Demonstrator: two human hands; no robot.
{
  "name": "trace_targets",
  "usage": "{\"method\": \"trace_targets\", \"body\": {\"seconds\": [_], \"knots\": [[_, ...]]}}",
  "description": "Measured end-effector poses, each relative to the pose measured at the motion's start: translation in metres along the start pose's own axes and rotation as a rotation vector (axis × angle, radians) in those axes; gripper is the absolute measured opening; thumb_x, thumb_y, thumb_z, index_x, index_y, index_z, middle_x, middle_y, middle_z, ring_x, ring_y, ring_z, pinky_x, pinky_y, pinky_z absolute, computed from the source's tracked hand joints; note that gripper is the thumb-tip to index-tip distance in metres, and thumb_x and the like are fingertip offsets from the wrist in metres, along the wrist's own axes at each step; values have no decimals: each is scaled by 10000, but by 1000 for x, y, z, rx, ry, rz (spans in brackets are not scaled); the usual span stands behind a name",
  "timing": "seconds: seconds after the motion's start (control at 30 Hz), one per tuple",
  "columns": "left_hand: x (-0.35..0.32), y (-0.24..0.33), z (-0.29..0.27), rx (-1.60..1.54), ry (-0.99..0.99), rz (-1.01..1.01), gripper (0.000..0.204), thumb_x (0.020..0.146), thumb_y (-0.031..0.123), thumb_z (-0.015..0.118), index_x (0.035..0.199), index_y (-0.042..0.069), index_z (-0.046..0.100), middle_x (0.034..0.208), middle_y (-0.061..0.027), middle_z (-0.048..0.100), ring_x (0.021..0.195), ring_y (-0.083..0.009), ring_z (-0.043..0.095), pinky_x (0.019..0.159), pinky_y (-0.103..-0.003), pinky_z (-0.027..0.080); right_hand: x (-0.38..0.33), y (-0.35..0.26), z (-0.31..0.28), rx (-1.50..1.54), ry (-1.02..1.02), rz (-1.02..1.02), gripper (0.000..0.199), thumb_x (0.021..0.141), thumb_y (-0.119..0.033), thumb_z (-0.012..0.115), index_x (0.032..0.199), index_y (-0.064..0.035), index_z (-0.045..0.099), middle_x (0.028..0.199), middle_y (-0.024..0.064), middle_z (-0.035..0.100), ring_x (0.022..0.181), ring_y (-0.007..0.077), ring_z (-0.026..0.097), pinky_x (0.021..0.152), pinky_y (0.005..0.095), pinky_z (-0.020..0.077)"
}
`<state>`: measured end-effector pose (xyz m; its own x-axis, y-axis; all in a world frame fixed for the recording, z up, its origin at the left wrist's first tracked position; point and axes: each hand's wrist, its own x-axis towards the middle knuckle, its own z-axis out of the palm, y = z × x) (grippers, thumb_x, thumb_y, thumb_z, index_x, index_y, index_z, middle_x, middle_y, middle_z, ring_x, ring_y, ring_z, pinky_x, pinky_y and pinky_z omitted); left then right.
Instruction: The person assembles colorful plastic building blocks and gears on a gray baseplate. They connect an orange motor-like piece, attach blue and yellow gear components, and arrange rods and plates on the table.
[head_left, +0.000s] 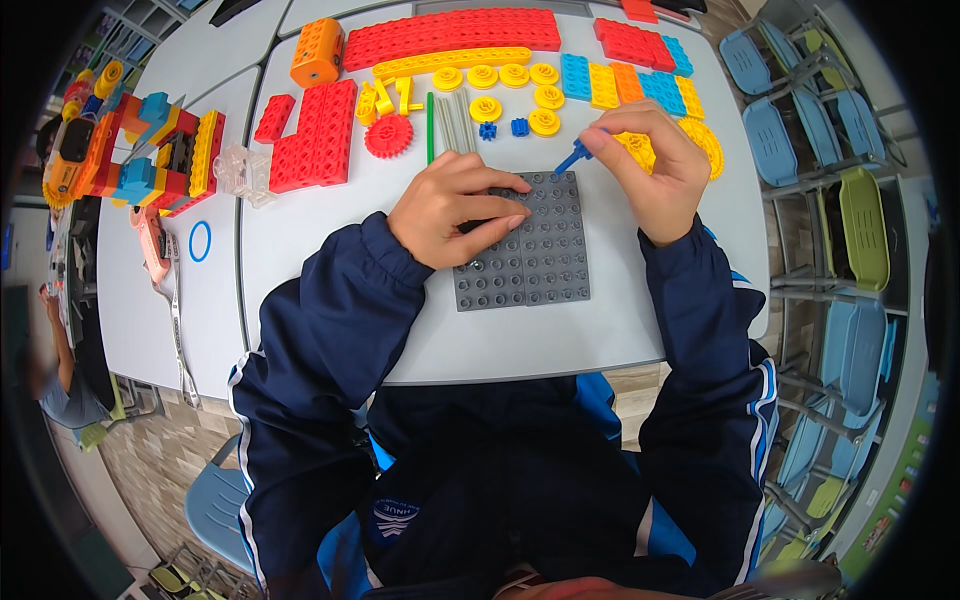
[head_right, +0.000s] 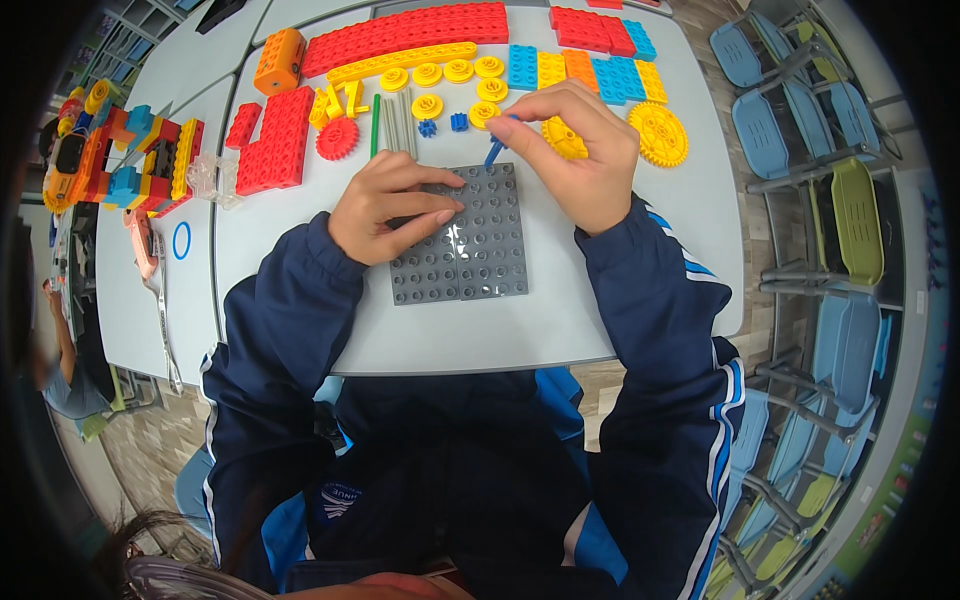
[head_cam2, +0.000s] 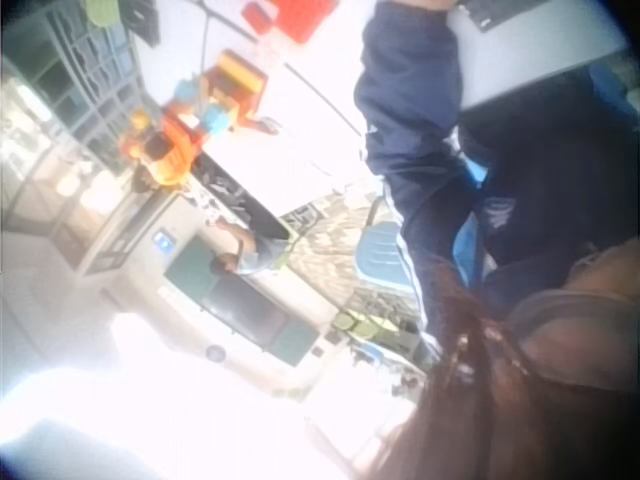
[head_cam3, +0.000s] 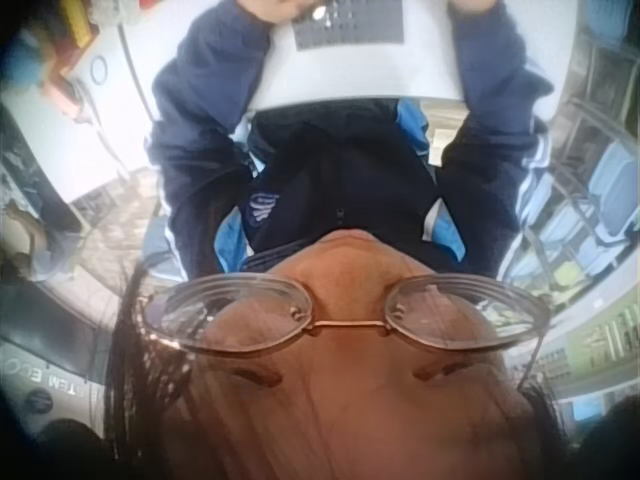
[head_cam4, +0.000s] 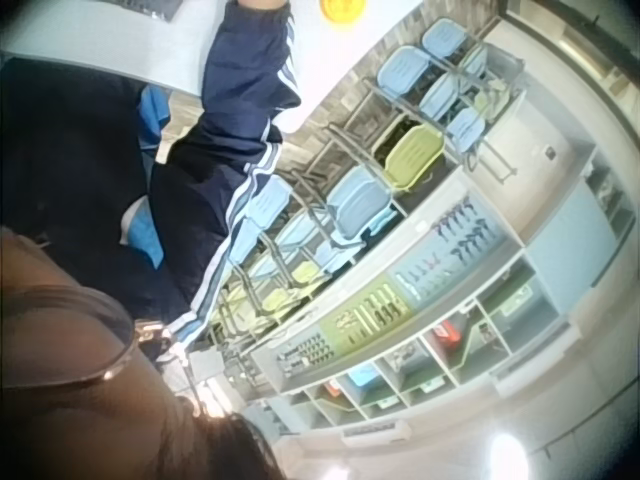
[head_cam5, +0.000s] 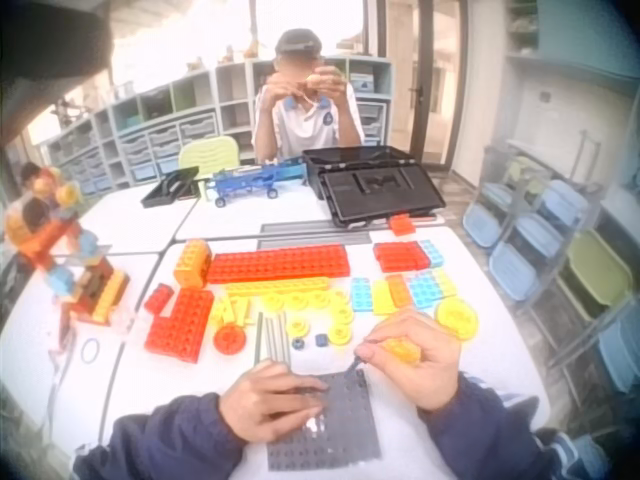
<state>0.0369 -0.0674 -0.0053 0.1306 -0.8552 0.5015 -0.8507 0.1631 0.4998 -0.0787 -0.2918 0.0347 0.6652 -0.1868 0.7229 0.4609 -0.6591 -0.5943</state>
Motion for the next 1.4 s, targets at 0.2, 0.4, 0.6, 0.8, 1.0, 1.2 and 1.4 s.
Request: {"method": "trace_targets", "body": {"seconds": [0.2, 0.4, 0.6, 0.8, 1.0, 1.2, 1.4], "knots": [[0, 1, -1, 2, -1, -1, 143, 840, 104, 739, 971, 67, 782, 1129, -71, 718, 808, -212, 561, 771, -334, 425, -3, 8, 0, -46, -32, 44, 132, 784, -22, 812, 862, 1, 707, 844, 76, 704, 792, 174, 655, 724, 283, 496], [0, -1, 0, 5, 2, 10, 143, 837, 96, 738, 970, 69, 781, 1126, -72, 718, 806, -214, 561, 770, -335, 425, -5, 6, 6, -59, -59, 18, 139, 768, -39, 825, 844, -9, 712, 826, 73, 705, 764, 179, 651, 701, 286, 499], [0, 0, 1, 1, 10, 12, 133, 836, 95, 738, 960, 68, 779, 1123, -68, 719, 801, -213, 560, 766, -334, 423, -5, 7, 7, -95, -91, -18, 148, 761, -47, 824, 843, -18, 705, 822, 73, 702, 760, 192, 649, 697, 291, 499], [0, 0, 1, 5, 1, 10, 139, 834, 96, 740, 964, 70, 781, 1126, -65, 719, 801, -209, 557, 766, -334, 422, -6, 6, 10, -80, -108, -21, 161, 766, -67, 822, 854, -24, 694, 828, 71, 699, 768, 194, 652, 698, 289, 503], [0, 1, -1, 1, 0, 4, 149, 832, 92, 740, 973, 69, 781, 1131, -67, 718, 804, -209, 557, 766, -335, 422, -6, 6, 8, -64, -114, 16, 151, 768, -53, 819, 846, -14, 696, 828, 74, 699, 757, 178, 669, 682, 274, 513], [-1, 0, 0, -4, 11, -1, 149, 833, 89, 736, 974, 67, 779, 1138, -72, 716, 808, -214, 564, 772, -336, 426, -8, 6, 7, -62, -70, 24, 132, 775, -35, 812, 845, 1, 706, 834, 78, 704, 751, 170, 671, 679, 269, 517], [0, 1, 0, -1, 9, 4, 127, 845, 92, 729, 960, 63, 775, 1130, -74, 717, 813, -218, 574, 778, -332, 432, -8, 5, 7, -13, -58, 25, 110, 803, -27, 794, 860, 10, 707, 861, 91, 706, 774, 175, 668, 700, 270, 518]]}}
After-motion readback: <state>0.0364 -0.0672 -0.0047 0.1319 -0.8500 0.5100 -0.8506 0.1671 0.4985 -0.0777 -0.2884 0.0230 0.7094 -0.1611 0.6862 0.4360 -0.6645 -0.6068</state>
